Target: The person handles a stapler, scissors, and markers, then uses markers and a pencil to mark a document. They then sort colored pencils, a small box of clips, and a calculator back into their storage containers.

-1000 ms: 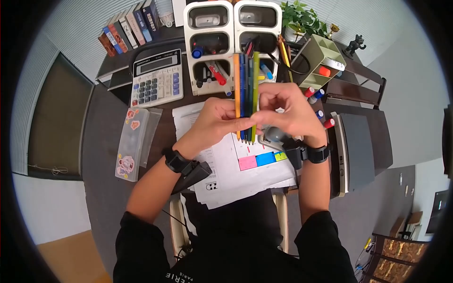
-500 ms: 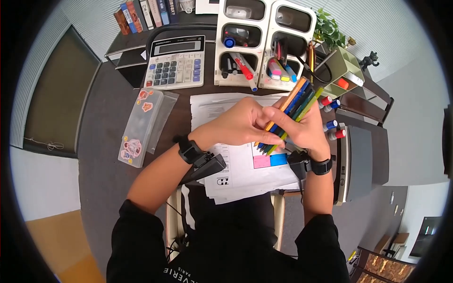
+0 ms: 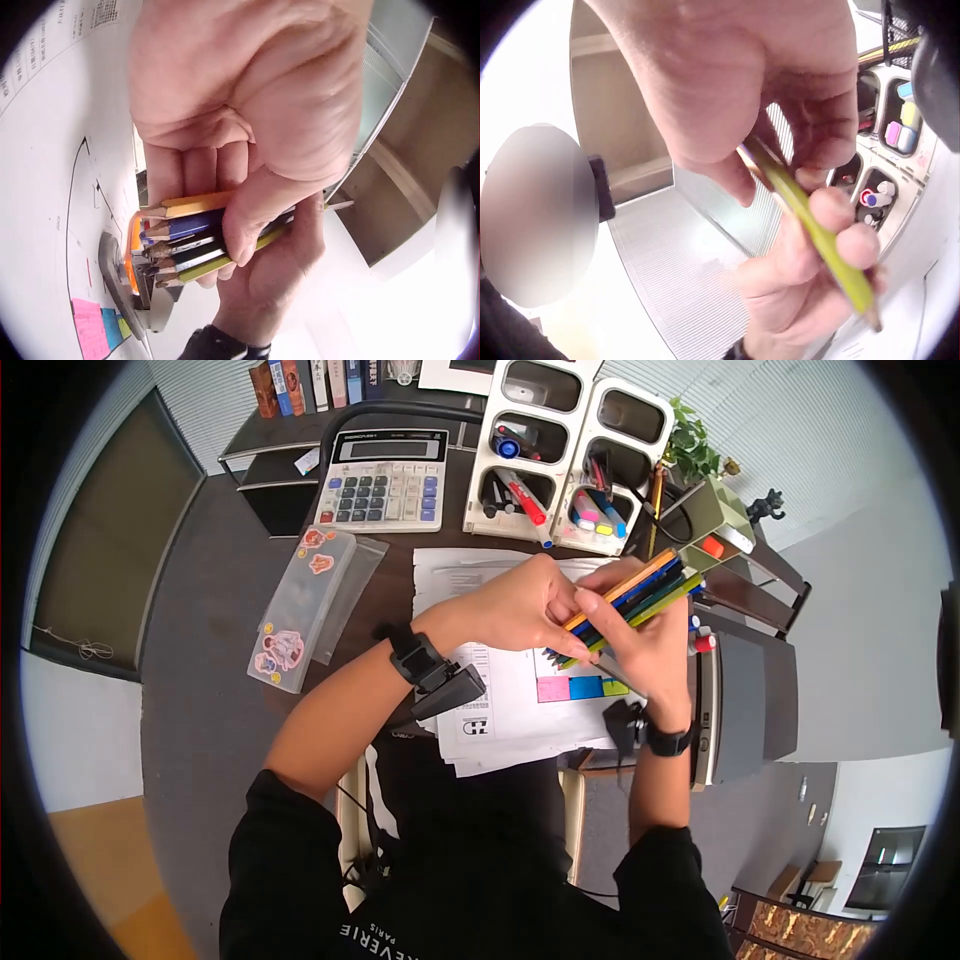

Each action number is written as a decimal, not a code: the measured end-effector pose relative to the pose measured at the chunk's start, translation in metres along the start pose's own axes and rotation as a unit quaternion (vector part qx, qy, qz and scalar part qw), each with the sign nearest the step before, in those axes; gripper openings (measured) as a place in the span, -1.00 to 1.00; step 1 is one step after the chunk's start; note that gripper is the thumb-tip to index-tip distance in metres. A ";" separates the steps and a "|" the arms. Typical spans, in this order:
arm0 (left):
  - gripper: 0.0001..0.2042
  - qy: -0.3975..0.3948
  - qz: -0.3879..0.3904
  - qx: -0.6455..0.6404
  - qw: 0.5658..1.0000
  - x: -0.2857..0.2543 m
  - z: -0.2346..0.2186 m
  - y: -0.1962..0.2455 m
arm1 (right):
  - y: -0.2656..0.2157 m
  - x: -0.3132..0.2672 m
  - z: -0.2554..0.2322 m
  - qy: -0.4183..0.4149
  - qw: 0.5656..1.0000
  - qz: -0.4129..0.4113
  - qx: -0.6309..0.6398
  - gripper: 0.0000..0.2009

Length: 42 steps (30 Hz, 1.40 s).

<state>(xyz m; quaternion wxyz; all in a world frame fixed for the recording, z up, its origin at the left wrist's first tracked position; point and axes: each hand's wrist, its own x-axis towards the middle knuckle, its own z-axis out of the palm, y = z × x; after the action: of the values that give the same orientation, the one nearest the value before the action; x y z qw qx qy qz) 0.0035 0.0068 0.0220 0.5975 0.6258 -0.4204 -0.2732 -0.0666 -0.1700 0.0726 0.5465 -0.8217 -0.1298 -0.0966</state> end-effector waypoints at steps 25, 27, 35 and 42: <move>-0.82 -0.022 0.009 0.098 0.995 -0.002 -0.012 -0.005 | 0.025 -0.048 0.053 0.221 0.948 0.006 0.229 -0.81; -0.82 -0.018 0.007 0.096 0.995 -0.003 -0.013 -0.004 | 0.029 -0.046 0.051 0.236 0.942 -0.012 0.240 -0.81; -0.58 0.278 0.096 -0.130 0.947 -0.013 -0.049 0.003 | 0.000 -0.035 0.043 0.057 0.983 -0.066 0.162 -0.91; -0.60 0.302 0.100 -0.101 0.943 -0.009 -0.044 -0.009 | 0.022 -0.042 0.072 0.012 0.991 -0.029 0.132 -0.87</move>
<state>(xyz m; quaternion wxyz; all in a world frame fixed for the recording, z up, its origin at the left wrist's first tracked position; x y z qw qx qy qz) 0.0376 0.0366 0.0178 0.7808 0.5702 -0.2502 -0.0514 -0.0983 -0.1158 0.0132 0.6488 -0.7368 -0.1592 -0.1040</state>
